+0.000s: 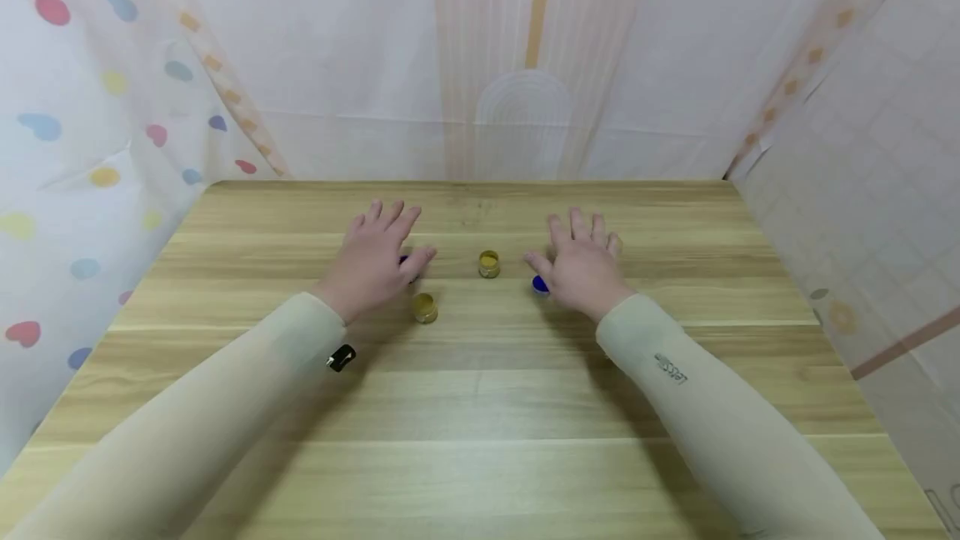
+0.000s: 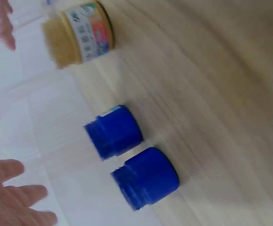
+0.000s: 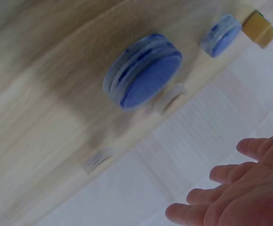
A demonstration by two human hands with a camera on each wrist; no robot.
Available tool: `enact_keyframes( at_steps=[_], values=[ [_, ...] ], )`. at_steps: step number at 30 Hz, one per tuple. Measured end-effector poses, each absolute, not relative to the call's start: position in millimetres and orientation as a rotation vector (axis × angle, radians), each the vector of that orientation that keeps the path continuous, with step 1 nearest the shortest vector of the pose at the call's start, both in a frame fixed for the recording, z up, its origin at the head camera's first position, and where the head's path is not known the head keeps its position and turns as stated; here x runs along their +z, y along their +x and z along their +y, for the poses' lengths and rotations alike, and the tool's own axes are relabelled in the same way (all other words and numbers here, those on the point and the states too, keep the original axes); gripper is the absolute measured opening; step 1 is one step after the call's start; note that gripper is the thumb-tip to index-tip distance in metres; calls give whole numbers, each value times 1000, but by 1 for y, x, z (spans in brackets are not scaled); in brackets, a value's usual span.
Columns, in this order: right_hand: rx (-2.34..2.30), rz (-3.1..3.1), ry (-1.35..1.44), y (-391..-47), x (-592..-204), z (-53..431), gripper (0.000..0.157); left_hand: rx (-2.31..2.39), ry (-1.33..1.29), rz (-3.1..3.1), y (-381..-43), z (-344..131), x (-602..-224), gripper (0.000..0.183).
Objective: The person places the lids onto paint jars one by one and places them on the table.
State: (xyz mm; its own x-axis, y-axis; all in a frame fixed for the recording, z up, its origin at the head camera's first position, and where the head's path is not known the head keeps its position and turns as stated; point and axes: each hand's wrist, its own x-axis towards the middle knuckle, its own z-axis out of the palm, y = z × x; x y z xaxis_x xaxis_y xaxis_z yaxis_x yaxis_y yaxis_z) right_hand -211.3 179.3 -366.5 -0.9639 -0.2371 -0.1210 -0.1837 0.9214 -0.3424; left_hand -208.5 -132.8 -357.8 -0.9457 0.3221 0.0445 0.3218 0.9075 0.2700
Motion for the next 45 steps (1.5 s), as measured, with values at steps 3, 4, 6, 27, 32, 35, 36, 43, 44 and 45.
enact_keyframes(
  at_steps=[3,4,6,27,32,35,36,43,44,45],
  values=[
    [-515,2926,-317,-207,-360,185,81,591,570,3107,-196,-140,-355,72],
    [-517,2924,-313,-205,-358,186,81,626,582,3112,-192,-143,-354,71],
    [-509,2921,-309,-203,-354,189,79,660,594,3114,-183,-149,-355,69],
    [-331,2942,-378,-179,-354,220,69,639,130,2816,-205,-205,-381,86],
    [-334,2953,-390,-176,-357,220,68,568,161,2802,-216,-201,-384,79],
    [-327,2957,-400,-175,-359,220,67,520,174,2800,-218,-199,-385,70],
    [-323,2958,-402,-175,-359,220,67,510,176,2799,-219,-199,-386,66],
    [-302,2969,-427,-175,-363,219,67,492,189,2807,-221,-201,-387,51],
    [-294,2971,-430,-175,-363,219,67,490,188,2807,-220,-202,-387,51],
    [-291,2972,-427,-175,-363,219,67,489,186,2806,-220,-202,-387,50]
  ],
)
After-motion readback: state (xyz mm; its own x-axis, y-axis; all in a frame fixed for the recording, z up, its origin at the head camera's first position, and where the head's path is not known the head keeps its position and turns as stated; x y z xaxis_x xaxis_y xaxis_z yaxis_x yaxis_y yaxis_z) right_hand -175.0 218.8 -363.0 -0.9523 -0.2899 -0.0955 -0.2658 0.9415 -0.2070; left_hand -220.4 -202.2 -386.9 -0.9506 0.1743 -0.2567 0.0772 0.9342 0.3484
